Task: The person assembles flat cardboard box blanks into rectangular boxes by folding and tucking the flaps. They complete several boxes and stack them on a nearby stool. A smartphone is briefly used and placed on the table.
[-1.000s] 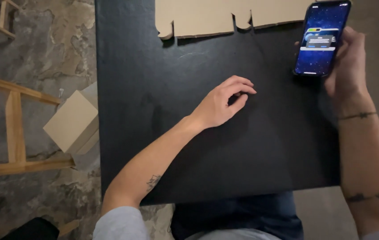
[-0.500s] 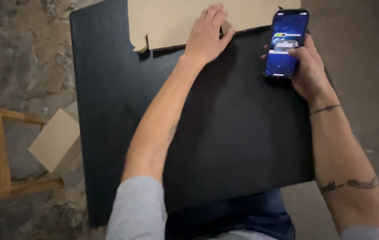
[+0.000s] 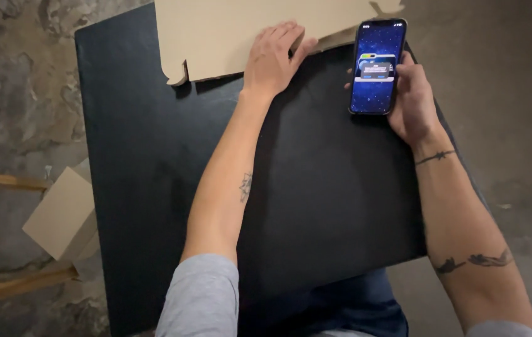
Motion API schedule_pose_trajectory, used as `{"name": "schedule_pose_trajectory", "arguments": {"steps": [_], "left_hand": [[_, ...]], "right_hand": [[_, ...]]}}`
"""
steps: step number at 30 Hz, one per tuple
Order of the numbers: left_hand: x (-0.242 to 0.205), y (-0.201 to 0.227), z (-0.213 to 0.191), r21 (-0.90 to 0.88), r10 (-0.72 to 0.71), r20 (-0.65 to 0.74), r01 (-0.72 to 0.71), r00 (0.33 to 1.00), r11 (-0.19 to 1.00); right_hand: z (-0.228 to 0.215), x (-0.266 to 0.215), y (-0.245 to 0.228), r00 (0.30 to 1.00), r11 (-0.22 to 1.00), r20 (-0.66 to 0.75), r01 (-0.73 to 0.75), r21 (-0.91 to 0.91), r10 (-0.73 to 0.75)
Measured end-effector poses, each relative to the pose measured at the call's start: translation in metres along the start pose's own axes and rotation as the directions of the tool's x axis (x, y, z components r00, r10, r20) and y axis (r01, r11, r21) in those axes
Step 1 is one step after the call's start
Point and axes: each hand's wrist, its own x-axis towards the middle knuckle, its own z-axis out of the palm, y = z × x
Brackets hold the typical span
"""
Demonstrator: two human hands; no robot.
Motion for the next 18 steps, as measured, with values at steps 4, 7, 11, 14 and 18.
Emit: {"name": "schedule_pose_trajectory", "arguments": {"steps": [4, 7, 11, 14, 18], "left_hand": [[0.000, -0.002, 0.003, 0.050, 0.015, -0.028, -0.013, 0.999, 0.999], [0.000, 0.007, -0.009, -0.033, 0.049, -0.103, -0.053, 0.993, 0.998], [-0.002, 0.003, -0.006, -0.050, 0.017, -0.048, -0.020, 0.999, 0.999], [-0.001, 0.002, -0.006, 0.019, -0.029, -0.039, 0.029, 0.999, 0.999], [0.001, 0.002, -0.019, -0.060, -0.168, -0.269, 0.158, 0.948, 0.986]], "right_hand": [[-0.002, 0.000, 0.002, 1.000, 0.991, -0.004, -0.022, -0.133, 0.021], [-0.001, -0.001, 0.002, 1.000, 0.982, -0.017, -0.006, -0.189, 0.003], [-0.001, 0.003, 0.004, 1.000, 0.993, -0.020, -0.004, -0.122, 0.002], [0.001, 0.001, 0.003, 0.999, 0.989, -0.034, -0.005, -0.150, 0.000], [0.003, 0.000, 0.000, 1.000, 1.000, -0.027, -0.004, -0.014, 0.004]]}}
